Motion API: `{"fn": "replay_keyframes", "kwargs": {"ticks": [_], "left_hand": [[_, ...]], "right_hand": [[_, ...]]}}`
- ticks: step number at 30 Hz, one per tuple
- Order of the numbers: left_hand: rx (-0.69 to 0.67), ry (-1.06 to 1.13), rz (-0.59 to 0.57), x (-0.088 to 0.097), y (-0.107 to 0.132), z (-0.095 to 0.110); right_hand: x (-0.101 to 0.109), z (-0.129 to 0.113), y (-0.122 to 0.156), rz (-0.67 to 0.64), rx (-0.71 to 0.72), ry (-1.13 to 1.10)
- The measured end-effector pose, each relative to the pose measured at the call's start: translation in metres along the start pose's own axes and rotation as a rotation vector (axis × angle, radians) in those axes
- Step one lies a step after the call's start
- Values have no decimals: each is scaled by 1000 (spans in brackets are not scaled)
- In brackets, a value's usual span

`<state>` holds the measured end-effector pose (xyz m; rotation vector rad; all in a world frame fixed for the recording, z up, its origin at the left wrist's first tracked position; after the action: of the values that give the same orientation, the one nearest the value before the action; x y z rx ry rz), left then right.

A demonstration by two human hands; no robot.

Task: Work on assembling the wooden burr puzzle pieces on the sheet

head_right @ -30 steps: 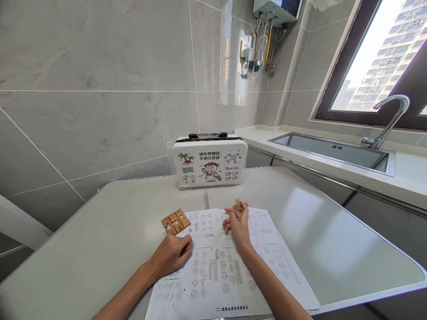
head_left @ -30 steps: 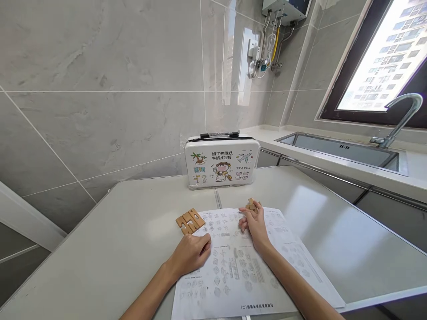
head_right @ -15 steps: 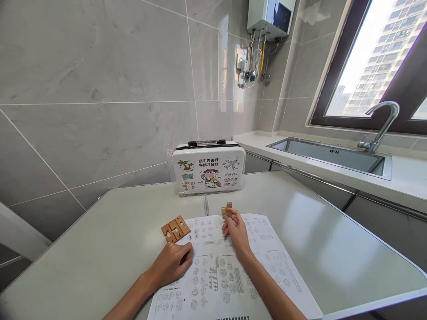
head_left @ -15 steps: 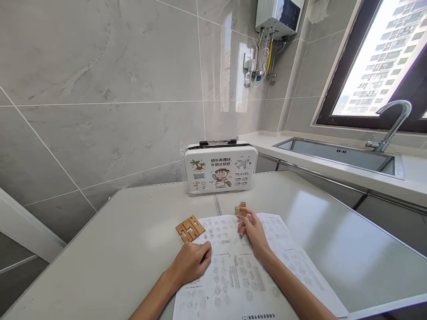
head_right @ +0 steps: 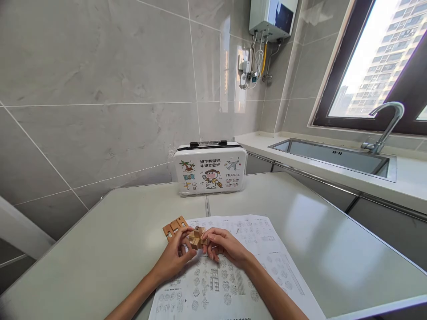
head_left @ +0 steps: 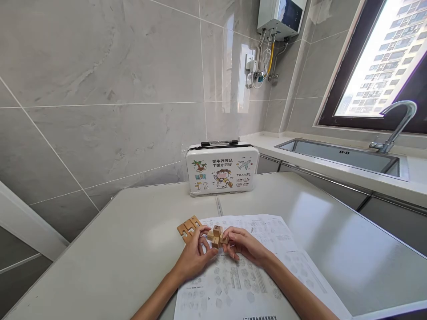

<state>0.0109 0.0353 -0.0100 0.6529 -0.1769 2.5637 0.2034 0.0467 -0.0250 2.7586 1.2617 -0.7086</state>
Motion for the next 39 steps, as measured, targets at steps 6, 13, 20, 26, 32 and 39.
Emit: {"fn": "replay_keyframes", "kwargs": {"ticks": [6, 13, 20, 26, 32, 39], "left_hand": [[-52, 100, -126, -5, -1, 2], [-56, 110, 29, -1, 1, 9], [-99, 101, 1, 0, 1, 15], [-77, 66, -5, -1, 2, 20], [-69, 60, 5, -4, 3, 18], [-19, 45, -34, -6, 3, 10]], "right_hand": [[-3, 0, 1, -69, -25, 86], [-4, 1, -1, -69, -78, 180], [-5, 5, 0, -117, -155, 274], [4, 13, -1, 42, -127, 302], [7, 15, -3, 179, -79, 459], [-3, 11, -2, 205, -62, 522]]}}
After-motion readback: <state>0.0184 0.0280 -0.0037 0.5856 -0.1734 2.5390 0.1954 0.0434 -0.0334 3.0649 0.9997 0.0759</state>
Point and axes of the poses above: each hand's wrist, its own y-axis away from the middle knuckle, its own x-axis out of the back of the hand, z = x × y, the point moved 4 cm from there along -y, towards the middle knuckle, and after that the axes turned 10 degrees about -z, right-handed, at the moved point
